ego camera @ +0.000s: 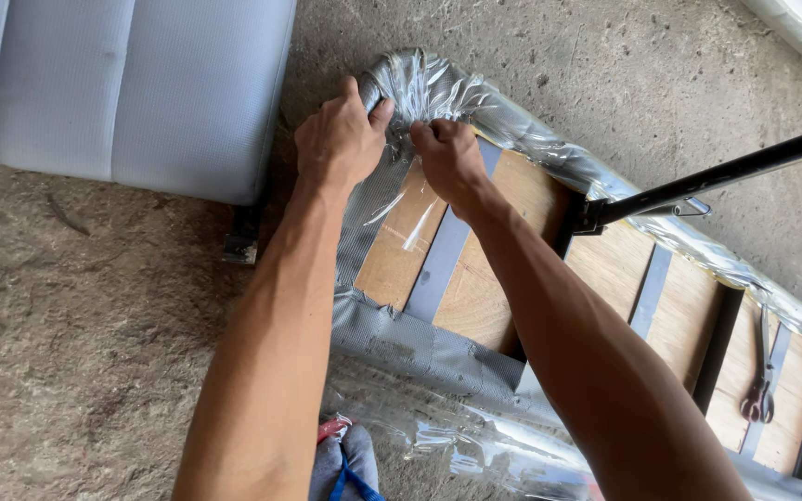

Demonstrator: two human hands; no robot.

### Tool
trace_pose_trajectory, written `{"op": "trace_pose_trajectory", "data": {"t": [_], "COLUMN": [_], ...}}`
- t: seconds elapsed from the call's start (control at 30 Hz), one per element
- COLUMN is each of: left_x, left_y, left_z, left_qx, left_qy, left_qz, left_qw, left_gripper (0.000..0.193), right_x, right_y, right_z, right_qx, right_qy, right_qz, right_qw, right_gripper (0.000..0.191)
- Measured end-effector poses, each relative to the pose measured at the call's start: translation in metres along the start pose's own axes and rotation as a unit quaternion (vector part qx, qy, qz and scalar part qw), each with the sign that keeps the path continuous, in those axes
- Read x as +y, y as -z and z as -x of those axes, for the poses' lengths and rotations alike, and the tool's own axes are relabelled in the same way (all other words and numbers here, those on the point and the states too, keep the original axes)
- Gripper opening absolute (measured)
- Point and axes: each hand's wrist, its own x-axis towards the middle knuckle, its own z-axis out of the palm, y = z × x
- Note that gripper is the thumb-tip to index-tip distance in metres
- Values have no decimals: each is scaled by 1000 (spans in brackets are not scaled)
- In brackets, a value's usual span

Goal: The person uses shears to cut straps and plastic wrap from a large furniture piece, then peels away the remaining plastic by hand. The person works along the edges and corners of the item, removing packaging material and setting it aside.

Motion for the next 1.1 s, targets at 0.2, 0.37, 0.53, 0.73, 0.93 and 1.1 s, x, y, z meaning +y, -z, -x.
{"op": "trace_pose_trajectory", "data": {"t": [0.2, 0.37, 0.53, 0.73, 0.93, 1.1], "left_x": [-3, 1, 3, -8, -28, -10], "left_y": [-1, 6, 13, 16, 26, 7], "left_z": [-2, 5, 4, -1, 46, 64], "left_qx": [45, 34, 1, 25, 48, 150], "left_qy": [-50, -51, -1, -24, -323, -299], "left_qz": [-32, -32, 50, 209, 189, -3], "left_qw": [997, 998, 999, 977, 926, 942], "left_gripper": [64, 62, 81, 100, 102, 74], "right_x": [-4, -11, -28, -56, -77, -76], "right_y": [-8, -7, 14, 40, 65, 86], "right_z": [6, 12, 9, -4, -2, 1], "right_qx": [56, 97, 46, -81, -166, -201], "right_qy": [37, 75, 9, -99, -64, -42], "right_qz": [62, 113, -42, -156, -99, -81], "right_qw": [996, 986, 998, 979, 979, 975], "right_gripper": [45, 39, 38, 38, 39, 39]}}
